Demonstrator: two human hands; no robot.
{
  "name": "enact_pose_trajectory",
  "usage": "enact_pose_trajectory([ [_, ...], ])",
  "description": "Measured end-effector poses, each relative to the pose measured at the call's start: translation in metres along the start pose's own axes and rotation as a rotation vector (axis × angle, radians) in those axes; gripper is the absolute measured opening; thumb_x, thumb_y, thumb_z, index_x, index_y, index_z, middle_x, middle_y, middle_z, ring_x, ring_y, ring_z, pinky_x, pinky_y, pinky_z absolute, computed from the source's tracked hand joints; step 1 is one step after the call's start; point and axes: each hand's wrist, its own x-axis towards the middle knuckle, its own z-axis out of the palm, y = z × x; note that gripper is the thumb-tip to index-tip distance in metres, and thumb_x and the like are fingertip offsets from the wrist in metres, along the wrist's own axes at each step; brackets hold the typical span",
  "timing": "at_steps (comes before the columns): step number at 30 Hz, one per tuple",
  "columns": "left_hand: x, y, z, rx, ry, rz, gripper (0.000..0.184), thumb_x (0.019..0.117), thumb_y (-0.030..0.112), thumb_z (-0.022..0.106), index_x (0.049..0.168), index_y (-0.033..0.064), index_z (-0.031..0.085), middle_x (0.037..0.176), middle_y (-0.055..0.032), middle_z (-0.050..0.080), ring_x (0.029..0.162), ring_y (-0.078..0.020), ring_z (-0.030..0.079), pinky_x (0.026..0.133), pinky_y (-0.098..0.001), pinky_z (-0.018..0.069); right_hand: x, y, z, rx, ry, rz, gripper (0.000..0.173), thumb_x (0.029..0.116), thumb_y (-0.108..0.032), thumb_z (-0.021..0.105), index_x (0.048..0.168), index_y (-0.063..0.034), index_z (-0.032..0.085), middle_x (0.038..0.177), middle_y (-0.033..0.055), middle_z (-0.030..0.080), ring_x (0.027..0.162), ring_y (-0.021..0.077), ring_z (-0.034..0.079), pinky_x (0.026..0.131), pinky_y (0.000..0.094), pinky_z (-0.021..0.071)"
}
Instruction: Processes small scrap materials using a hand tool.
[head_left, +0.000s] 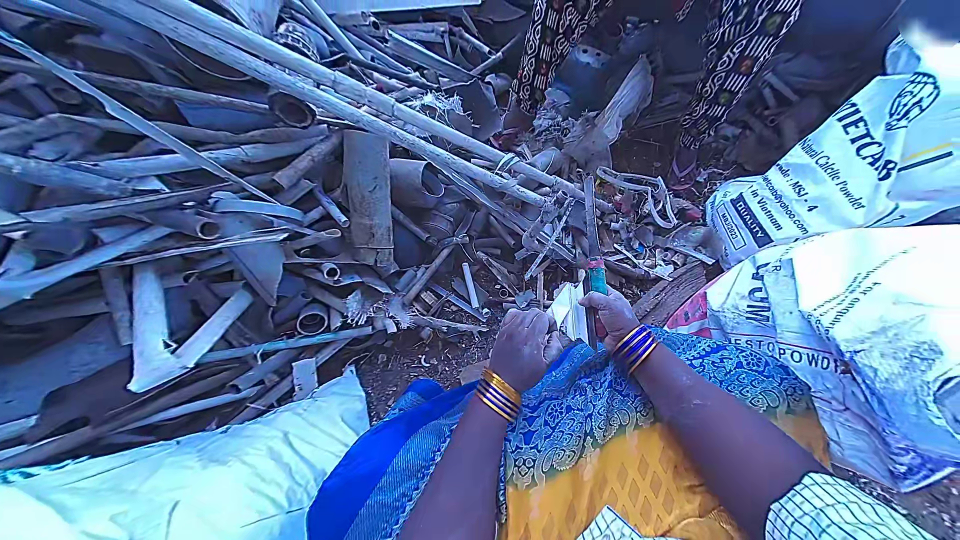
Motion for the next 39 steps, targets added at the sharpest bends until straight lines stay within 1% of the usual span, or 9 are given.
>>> enact_pose_trajectory([
  [8, -0.001, 0.006, 0.001, -0.043, -0.005, 0.030, 0.023, 0.0911, 0.014, 0.054, 0.088, -0.0027, 0.070, 0.092, -0.0190, 0.073, 0.091, -0.0348, 0.072, 0.091, -0.0488, 0.0520, 0.007, -0.004, 0.000, 0.024, 0.164, 0.000, 0.019, 0.0955, 0.001, 0.060, 0.114, -0.0006, 0.058, 0.083, 0.0094, 0.060, 0.068, 0.0154, 0.060, 0.060, 0.0302, 0.0505],
  [14, -0.008, 0.028, 0.007, -0.143, 0.098, 0.217, 0.020, 0.0926, 0.021, 0.055, 0.085, 0.0085, 0.069, 0.088, -0.0086, 0.074, 0.092, -0.0225, 0.072, 0.098, -0.0368, 0.0492, 0.052, -0.020, -0.042, 0.286, 0.556, -0.039, 0.029, 0.0925, -0.004, 0.061, 0.121, -0.0012, 0.056, 0.106, 0.0165, 0.058, 0.091, 0.0256, 0.059, 0.076, 0.0453, 0.0506],
  [17, -0.004, 0.015, 0.010, -0.110, -0.066, 0.019, 0.027, 0.0959, 0.025, 0.065, 0.103, 0.0014, 0.077, 0.108, -0.0161, 0.076, 0.108, -0.0338, 0.072, 0.105, -0.0509, 0.0485, 0.037, -0.022, -0.031, 0.112, 0.396, -0.135, 0.028, 0.0935, -0.001, 0.061, 0.121, -0.0003, 0.057, 0.096, 0.0143, 0.060, 0.083, 0.0216, 0.059, 0.071, 0.0397, 0.0506],
  [19, 0.001, 0.006, 0.004, -0.138, -0.212, -0.231, 0.044, 0.1020, 0.034, 0.059, 0.123, -0.0035, 0.070, 0.125, -0.0216, 0.070, 0.121, -0.0394, 0.064, 0.110, -0.0548, 0.0424, 0.023, -0.016, -0.018, -0.057, 0.222, -0.209, 0.028, 0.0933, 0.002, 0.061, 0.121, 0.0003, 0.056, 0.089, 0.0118, 0.061, 0.074, 0.0172, 0.061, 0.066, 0.0339, 0.0521],
  [21, 0.004, 0.000, -0.002, -0.216, -0.302, -0.450, 0.055, 0.1062, 0.042, 0.047, 0.133, -0.0030, 0.062, 0.130, -0.0218, 0.066, 0.124, -0.0365, 0.061, 0.110, -0.0530, 0.0415, 0.015, -0.010, -0.014, -0.194, 0.075, -0.297, 0.037, 0.0894, 0.004, 0.063, 0.125, 0.0016, 0.055, 0.092, 0.0109, 0.062, 0.076, 0.0147, 0.061, 0.068, 0.0324, 0.0526],
  [25, 0.003, -0.008, -0.003, -0.355, -0.355, -0.546, 0.051, 0.1082, 0.041, 0.045, 0.125, -0.0019, 0.066, 0.119, -0.0204, 0.069, 0.112, -0.0316, 0.065, 0.101, -0.0516, 0.0472, 0.014, -0.002, -0.011, -0.252, -0.091, -0.416, 0.041, 0.0810, 0.000, 0.067, 0.120, -0.0003, 0.057, 0.087, 0.0038, 0.063, 0.071, 0.0070, 0.061, 0.065, 0.0260, 0.0526],
  [31, 0.007, 0.000, 0.002, -0.363, -0.323, -0.490, 0.038, 0.1095, 0.023, 0.043, 0.103, -0.0074, 0.065, 0.090, -0.0180, 0.065, 0.086, -0.0266, 0.064, 0.083, -0.0439, 0.0502, 0.019, 0.004, -0.014, -0.345, -0.150, -0.479, 0.033, 0.0851, -0.010, 0.075, 0.114, 0.0002, 0.062, 0.086, 0.0016, 0.066, 0.074, 0.0037, 0.063, 0.071, 0.0238, 0.0540],
  [35, 0.011, 0.009, -0.002, -0.404, -0.303, -0.478, 0.032, 0.1056, 0.017, 0.047, 0.093, -0.0057, 0.066, 0.077, -0.0106, 0.060, 0.073, -0.0174, 0.057, 0.073, -0.0367, 0.0466, 0.017, 0.002, -0.006, -0.153, -0.062, -0.279, 0.030, 0.0934, 0.002, 0.066, 0.121, 0.0027, 0.056, 0.092, 0.0087, 0.065, 0.079, 0.0110, 0.065, 0.074, 0.0284, 0.0565],
  [39, 0.011, 0.012, -0.003, -0.456, -0.315, -0.471, 0.031, 0.1033, 0.018, 0.048, 0.089, -0.0036, 0.066, 0.073, -0.0061, 0.056, 0.070, -0.0129, 0.054, 0.070, -0.0332, 0.0450, 0.019, -0.004, -0.006, -0.068, 0.018, -0.163, 0.027, 0.0978, -0.002, 0.064, 0.124, 0.0002, 0.056, 0.093, 0.0097, 0.064, 0.080, 0.0137, 0.064, 0.072, 0.0303, 0.0544],
])
